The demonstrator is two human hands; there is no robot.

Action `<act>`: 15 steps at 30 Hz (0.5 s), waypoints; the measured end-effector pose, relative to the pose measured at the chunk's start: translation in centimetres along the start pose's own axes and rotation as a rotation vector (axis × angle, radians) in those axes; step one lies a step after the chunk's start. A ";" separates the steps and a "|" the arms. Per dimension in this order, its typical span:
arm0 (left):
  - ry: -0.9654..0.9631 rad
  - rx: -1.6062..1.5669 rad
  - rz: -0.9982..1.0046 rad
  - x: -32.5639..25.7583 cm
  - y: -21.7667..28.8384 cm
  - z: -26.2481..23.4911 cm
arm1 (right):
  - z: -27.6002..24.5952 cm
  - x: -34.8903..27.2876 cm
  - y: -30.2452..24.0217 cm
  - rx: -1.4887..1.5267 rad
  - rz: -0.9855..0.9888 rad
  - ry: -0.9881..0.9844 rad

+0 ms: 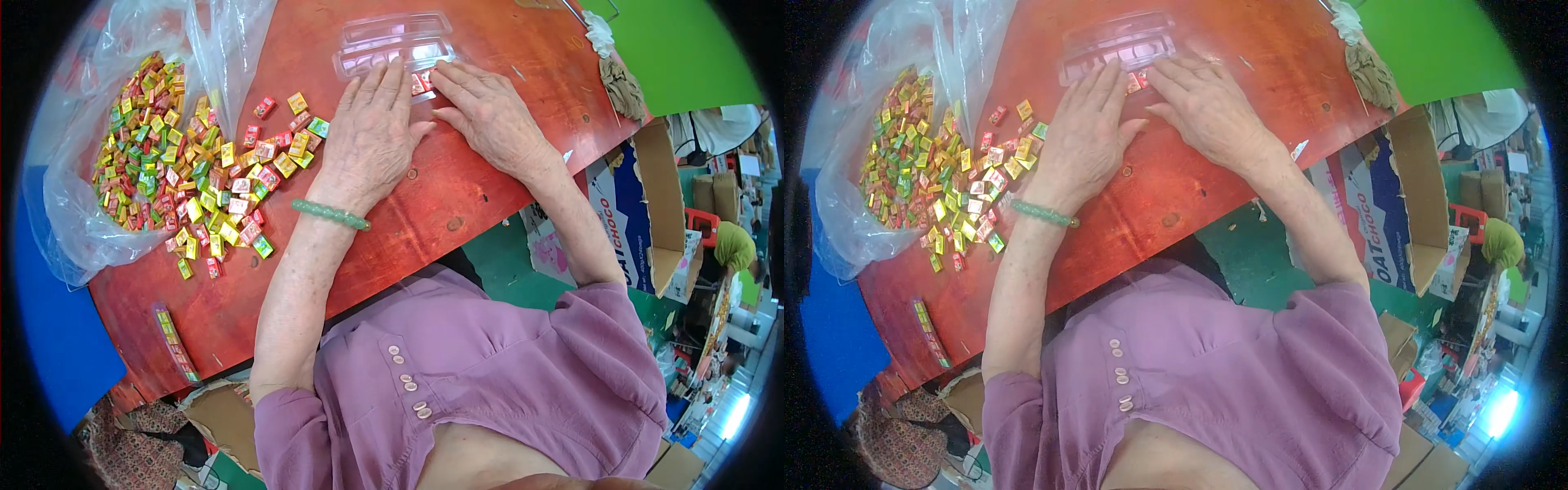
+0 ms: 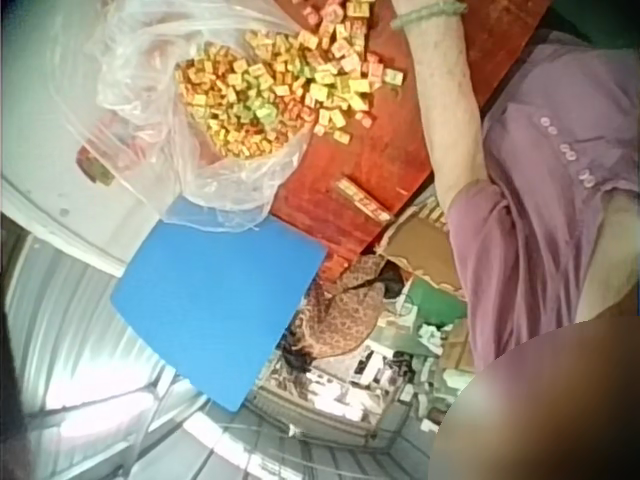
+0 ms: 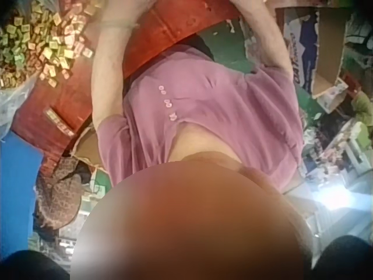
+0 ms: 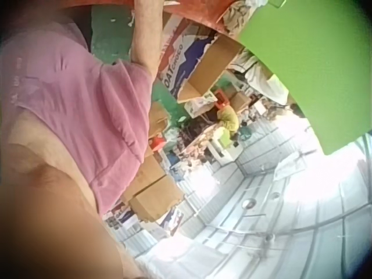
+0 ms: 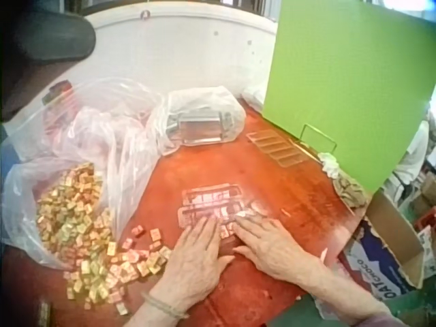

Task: Organizing small packaged snacks into clear plastic trays and placing the trays into a large shipping box.

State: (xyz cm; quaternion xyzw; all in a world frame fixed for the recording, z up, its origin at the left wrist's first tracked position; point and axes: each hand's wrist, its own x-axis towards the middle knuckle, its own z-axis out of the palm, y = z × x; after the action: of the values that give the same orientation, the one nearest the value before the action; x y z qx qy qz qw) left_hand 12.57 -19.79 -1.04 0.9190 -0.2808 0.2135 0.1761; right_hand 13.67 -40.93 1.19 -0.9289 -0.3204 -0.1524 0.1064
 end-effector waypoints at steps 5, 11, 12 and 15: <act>-0.028 0.019 0.009 -0.4 -0.1 0.3 | -0.2 -0.3 -0.1 0.029 -0.040 -0.046; 0.061 0.204 0.003 -1.6 3.1 -1.3 | -1.8 -2.6 -2.0 0.048 0.040 -0.121; 0.062 0.195 0.013 -2.4 3.5 -1.4 | -1.6 -3.1 -2.6 0.057 0.045 -0.117; 0.061 0.132 -0.041 -5.0 4.6 -2.3 | -2.2 -3.8 -5.0 0.111 -0.014 -0.120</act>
State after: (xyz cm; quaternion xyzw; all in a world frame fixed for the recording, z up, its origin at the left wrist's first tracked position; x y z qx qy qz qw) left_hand 5.43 -20.21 -0.64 0.9273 -0.2414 0.2559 0.1278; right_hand 7.25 -39.86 2.43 -0.9267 -0.3407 -0.0790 0.1373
